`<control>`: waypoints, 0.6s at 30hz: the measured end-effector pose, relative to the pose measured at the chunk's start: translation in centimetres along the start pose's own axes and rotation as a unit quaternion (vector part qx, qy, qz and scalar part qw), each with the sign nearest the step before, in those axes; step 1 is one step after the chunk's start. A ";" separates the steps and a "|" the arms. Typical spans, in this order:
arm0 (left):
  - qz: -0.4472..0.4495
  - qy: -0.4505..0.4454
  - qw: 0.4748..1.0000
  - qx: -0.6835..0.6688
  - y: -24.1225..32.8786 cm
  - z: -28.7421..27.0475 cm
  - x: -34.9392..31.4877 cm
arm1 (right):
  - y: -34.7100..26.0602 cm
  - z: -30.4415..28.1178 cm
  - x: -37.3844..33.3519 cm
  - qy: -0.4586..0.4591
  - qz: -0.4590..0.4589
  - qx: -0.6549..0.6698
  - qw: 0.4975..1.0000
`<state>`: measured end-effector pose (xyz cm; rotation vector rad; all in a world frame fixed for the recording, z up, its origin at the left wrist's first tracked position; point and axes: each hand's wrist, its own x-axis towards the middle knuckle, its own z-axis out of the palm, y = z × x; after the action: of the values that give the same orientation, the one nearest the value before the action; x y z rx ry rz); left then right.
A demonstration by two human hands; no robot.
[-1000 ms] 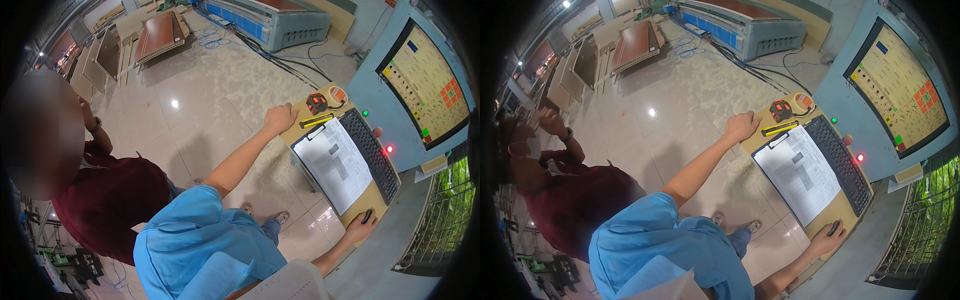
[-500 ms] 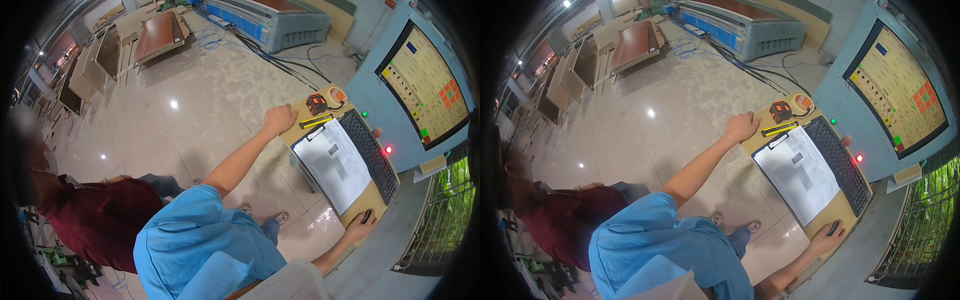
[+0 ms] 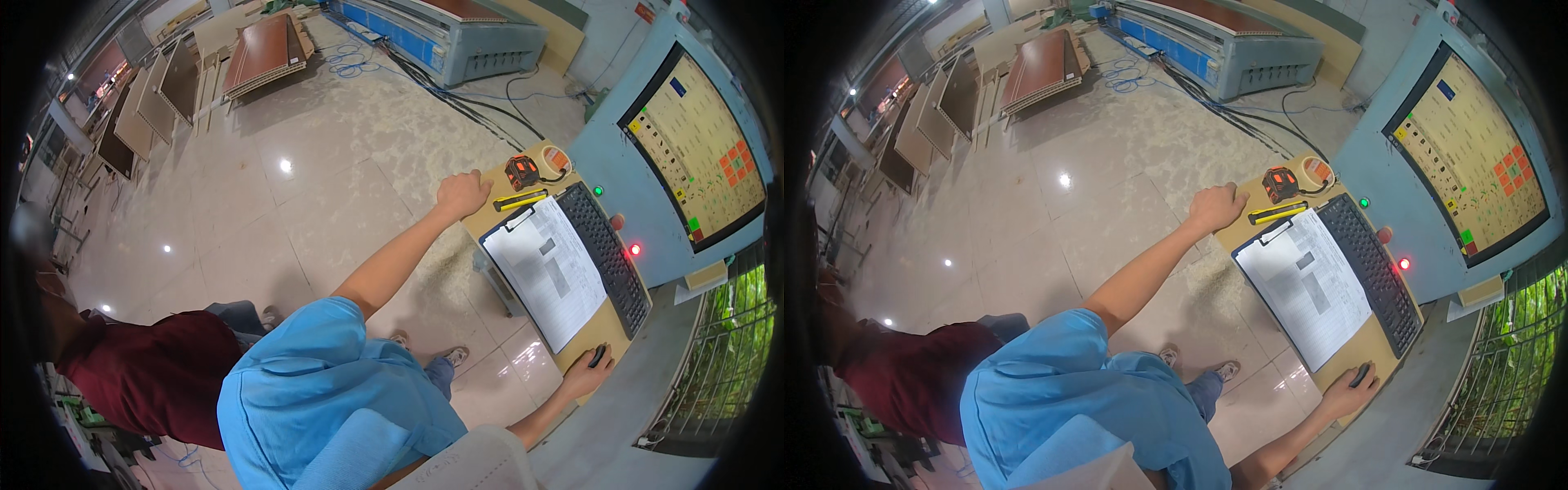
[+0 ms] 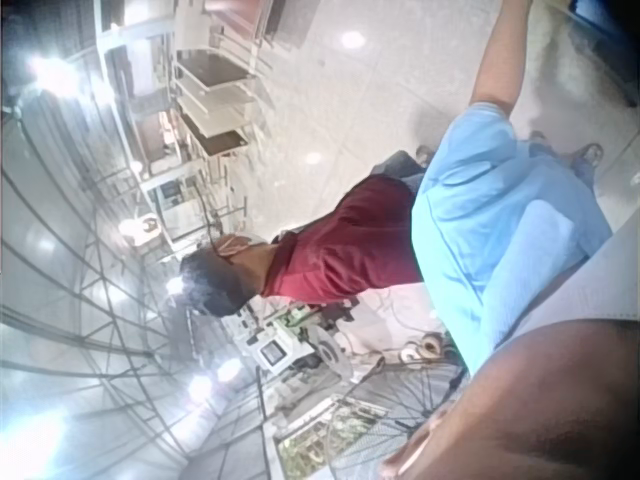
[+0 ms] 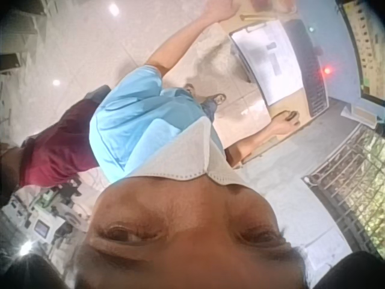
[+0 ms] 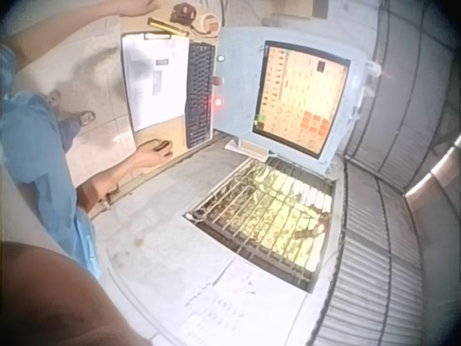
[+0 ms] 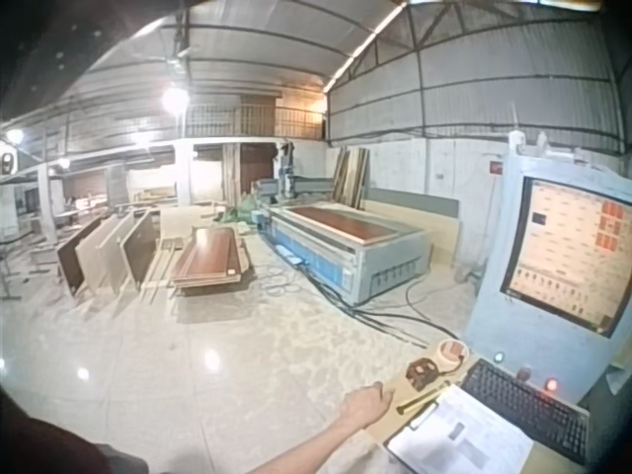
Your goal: The person places a large reddish-brown wood panel onto a machine table, then walks to a control desk to operate a computer and review documents. They return to the panel to measure it with a tape measure and apply a printed label to its surface.
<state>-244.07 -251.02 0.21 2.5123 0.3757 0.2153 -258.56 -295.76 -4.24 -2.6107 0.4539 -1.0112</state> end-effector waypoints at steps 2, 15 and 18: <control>-0.002 0.000 1.000 0.000 0.0 0.0 0.0 | 0.0 -0.1 0.0 -0.004 0.001 -0.002 1.000; 0.008 0.009 1.000 0.006 0.0 0.2 0.0 | 0.2 0.1 0.1 0.015 -0.033 0.000 0.999; 0.006 0.007 1.000 0.005 -0.1 0.2 0.0 | 0.1 0.1 0.1 0.021 -0.030 -0.007 0.999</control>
<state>-243.99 -251.06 0.00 2.5247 0.3679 0.2364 -258.42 -295.88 -4.24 -2.6338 0.3951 -1.0884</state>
